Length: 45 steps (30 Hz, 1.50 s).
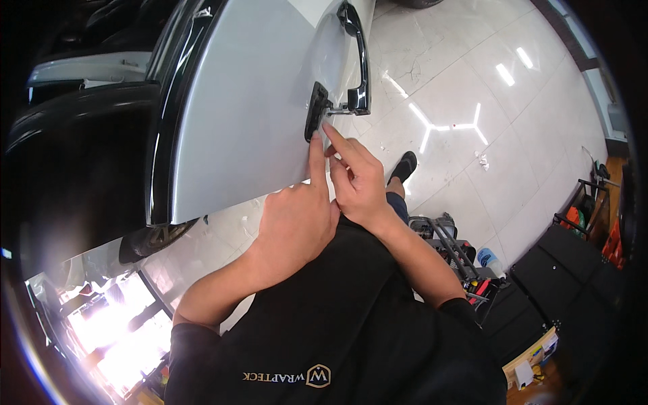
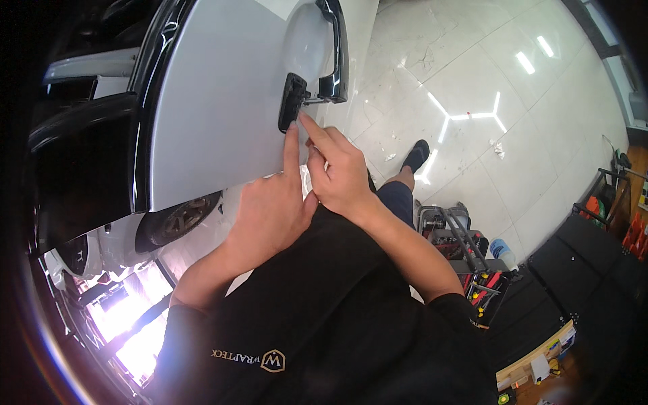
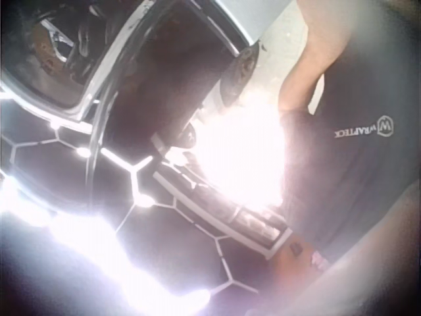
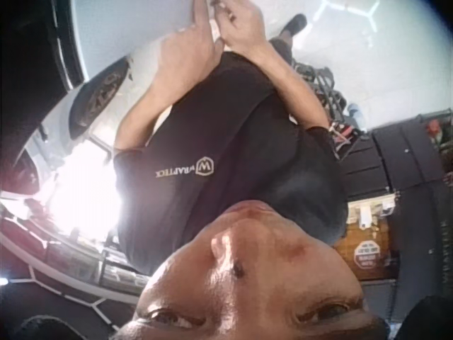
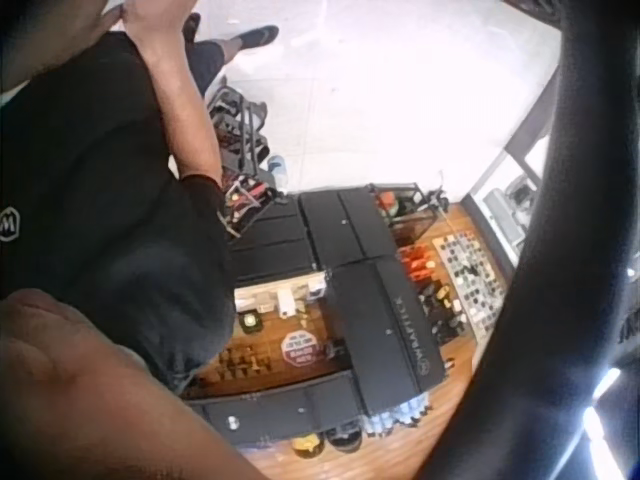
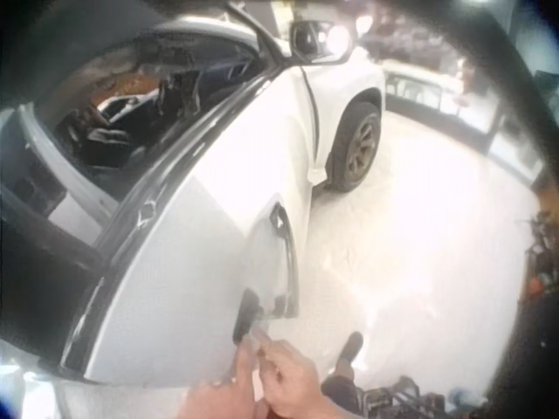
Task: The person installs black door handles on the driver-side doors of a white SUV. They align each handle, press it into place, and secure it by hand, then test the latch mechanism on both front and rear doors.
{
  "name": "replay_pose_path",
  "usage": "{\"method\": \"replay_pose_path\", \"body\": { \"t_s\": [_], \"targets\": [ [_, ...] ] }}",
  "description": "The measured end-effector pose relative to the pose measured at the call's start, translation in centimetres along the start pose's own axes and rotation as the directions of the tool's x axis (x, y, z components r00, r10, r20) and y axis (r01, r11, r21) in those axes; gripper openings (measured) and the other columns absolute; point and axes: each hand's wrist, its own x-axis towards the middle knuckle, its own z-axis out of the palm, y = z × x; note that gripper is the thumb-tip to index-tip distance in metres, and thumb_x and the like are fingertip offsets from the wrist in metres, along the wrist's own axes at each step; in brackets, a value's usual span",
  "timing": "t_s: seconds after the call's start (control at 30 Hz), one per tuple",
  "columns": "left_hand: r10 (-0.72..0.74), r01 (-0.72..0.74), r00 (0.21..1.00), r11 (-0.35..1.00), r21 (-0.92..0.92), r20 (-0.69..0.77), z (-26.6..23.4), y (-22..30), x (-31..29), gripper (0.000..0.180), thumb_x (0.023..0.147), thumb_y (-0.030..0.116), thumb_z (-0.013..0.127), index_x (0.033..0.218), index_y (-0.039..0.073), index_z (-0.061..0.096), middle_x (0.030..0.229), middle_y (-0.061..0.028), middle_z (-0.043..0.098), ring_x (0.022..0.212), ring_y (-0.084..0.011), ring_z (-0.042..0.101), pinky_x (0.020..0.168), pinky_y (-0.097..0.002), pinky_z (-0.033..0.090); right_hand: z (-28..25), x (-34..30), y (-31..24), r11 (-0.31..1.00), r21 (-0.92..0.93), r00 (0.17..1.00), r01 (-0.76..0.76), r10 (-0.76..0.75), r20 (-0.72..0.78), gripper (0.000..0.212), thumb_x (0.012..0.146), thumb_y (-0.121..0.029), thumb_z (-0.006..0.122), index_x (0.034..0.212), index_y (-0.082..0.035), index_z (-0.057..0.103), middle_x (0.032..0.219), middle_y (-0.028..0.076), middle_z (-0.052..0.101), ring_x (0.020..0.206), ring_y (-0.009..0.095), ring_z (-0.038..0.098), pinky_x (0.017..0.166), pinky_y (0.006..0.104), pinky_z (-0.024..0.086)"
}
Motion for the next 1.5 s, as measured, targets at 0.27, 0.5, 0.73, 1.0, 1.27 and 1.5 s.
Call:
{"method": "replay_pose_path", "body": {
  "t_s": [0.27,0.5,0.73,1.0,1.27,1.5],
  "targets": [
    [-0.083,0.084,0.983,0.996,-0.003,0.164,-1.0,0.4,0.0,0.088,0.092,0.028,0.068,0.151,-0.019,0.022,0.077,-0.0213,0.069,0.071,-0.0352,0.072,0.095,-0.0439,0.052,-1.2,3.3,1.0,0.92,-0.314,0.96,0.233,-0.166,0.226,0.055,0.079,-0.007,0.061,0.132,-0.019,0.066,0.08,0.007,0.064,0.056,0.028,0.061,0.047,0.0385,0.048],
    [-0.07,0.073,0.987,0.997,-0.017,0.144,-0.7,0.2,0.0,0.088,0.092,0.03,0.068,0.15,-0.02,0.023,0.085,-0.0248,0.07,0.067,-0.0339,0.072,0.076,-0.04,0.058,-2.3,4.2,0.6,0.846,-0.416,0.926,0.332,-0.21,0.312,0.056,0.077,-0.006,0.062,0.132,-0.017,0.066,0.071,0.007,0.065,0.053,0.026,0.061,0.045,0.0384,0.046],
    [-0.089,0.099,0.977,0.994,-0.041,0.192,-0.7,0.6,0.2,0.089,0.091,0.028,0.07,0.15,-0.019,0.024,0.1,-0.0289,0.07,0.075,-0.0357,0.073,0.083,-0.0415,0.057,-1.5,0.9,1.9,0.996,-0.088,0.997,-0.019,0.025,0.076,0.056,0.086,-0.001,0.061,0.141,-0.007,0.06,0.086,0.014,0.071,0.056,0.023,0.063,0.054,0.0326,0.051],
    [-0.094,0.097,0.987,0.995,-0.015,0.133,-0.6,0.3,-0.2,0.09,0.089,0.028,0.072,0.153,-0.014,0.026,0.108,-0.0327,0.067,0.103,-0.0451,0.068,0.099,-0.0463,0.05,0.8,2.0,3.7,0.984,-0.175,0.999,0.036,-0.035,0.006,0.06,0.086,0.0,0.062,0.145,-0.005,0.055,0.107,0.015,0.072,0.064,0.028,0.069,0.058,0.036,0.055],
    [-0.064,0.063,0.996,0.998,0.015,0.055,-0.7,0.5,-0.2,0.09,0.089,0.031,0.073,0.154,-0.011,0.028,0.121,-0.0364,0.062,0.118,-0.049,0.061,0.108,-0.0503,0.043,0.3,3.5,6.8,0.93,-0.257,0.962,0.261,-0.274,-0.013,0.04,0.084,0.005,0.063,0.124,0.002,0.065,0.094,0.015,0.072,0.057,0.02,0.063,0.051,0.0311,0.049],
    [-0.078,0.073,0.992,0.996,0.046,0.104,-0.8,0.3,-0.1,0.09,0.09,0.031,0.072,0.154,-0.012,0.026,0.11,-0.0337,0.066,0.107,-0.0468,0.066,0.101,-0.0478,0.048,-1.1,4.7,7.3,0.844,-0.347,0.912,0.41,-0.393,0.122,0.038,0.08,0.002,0.068,0.118,-0.002,0.069,0.09,0.012,0.072,0.058,0.026,0.065,0.049,0.0353,0.05]
  ]
}}
